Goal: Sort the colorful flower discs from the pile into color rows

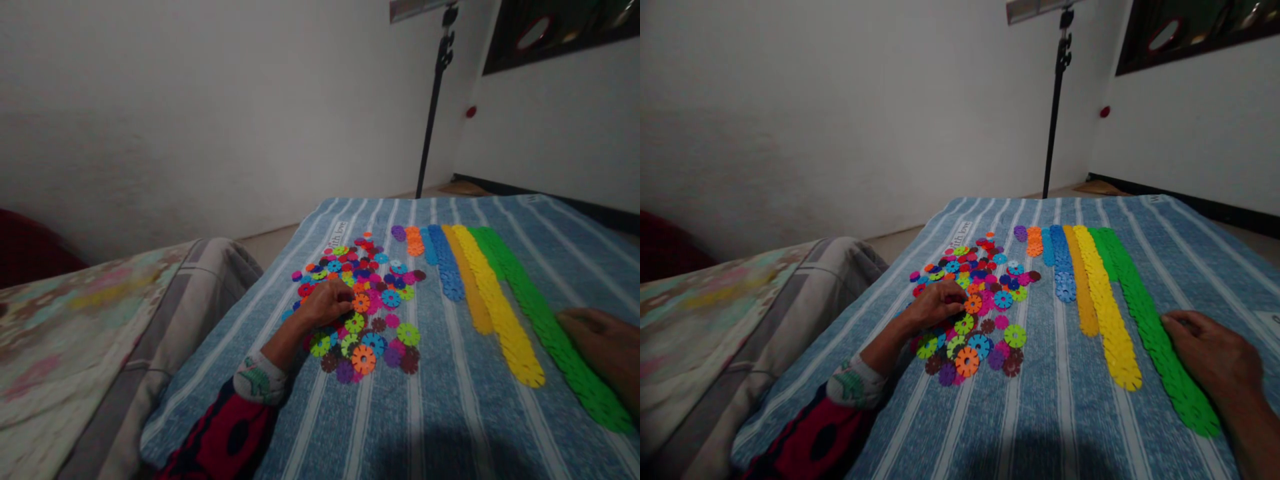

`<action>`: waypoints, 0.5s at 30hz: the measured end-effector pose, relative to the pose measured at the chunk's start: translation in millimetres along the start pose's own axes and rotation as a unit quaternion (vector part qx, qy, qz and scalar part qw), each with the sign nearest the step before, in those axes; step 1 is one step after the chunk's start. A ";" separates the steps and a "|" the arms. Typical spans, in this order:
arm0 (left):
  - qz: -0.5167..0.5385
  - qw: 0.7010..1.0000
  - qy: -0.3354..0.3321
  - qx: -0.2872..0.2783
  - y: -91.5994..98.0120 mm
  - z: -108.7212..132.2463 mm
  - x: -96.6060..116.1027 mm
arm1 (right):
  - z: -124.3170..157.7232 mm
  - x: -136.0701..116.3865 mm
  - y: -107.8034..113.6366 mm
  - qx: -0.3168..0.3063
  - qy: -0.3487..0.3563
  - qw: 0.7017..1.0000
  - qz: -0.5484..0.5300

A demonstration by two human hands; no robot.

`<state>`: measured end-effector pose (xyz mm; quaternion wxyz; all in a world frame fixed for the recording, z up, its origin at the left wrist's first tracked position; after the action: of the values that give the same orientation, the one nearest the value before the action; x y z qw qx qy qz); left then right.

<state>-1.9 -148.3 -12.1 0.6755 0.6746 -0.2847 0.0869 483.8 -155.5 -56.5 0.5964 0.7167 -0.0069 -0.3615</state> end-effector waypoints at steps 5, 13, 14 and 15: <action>-0.031 0.999 -0.030 0.015 -2.9 -0.2 6.5 | 3.4 -2.6 0.1 -0.025 0.006 1.000 -0.007; -0.074 0.996 -0.039 0.024 -8.8 1.8 17.0 | 1.6 0.8 -2.4 -0.025 0.028 0.999 0.018; -0.075 0.996 -0.038 0.025 -9.1 2.3 18.0 | 0.9 2.7 -3.4 -0.024 0.031 0.999 0.022; -0.076 0.996 -0.037 0.025 -9.5 2.9 18.9 | 0.2 2.9 -3.0 -0.011 0.045 0.998 0.030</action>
<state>17.6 -156.8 -11.1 0.6521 0.7136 -0.2553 0.0177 484.6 -156.2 -60.6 0.6146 0.7250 0.0025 -0.3110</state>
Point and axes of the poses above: each hand's wrist, its own z-axis away from the middle knuckle, its own y-axis out of the back of the hand, x = y × z, the point moved 7 cm from there along -z, towards the middle knuckle, and after that the axes turned 3 degrees about x, right-handed, at the moved point
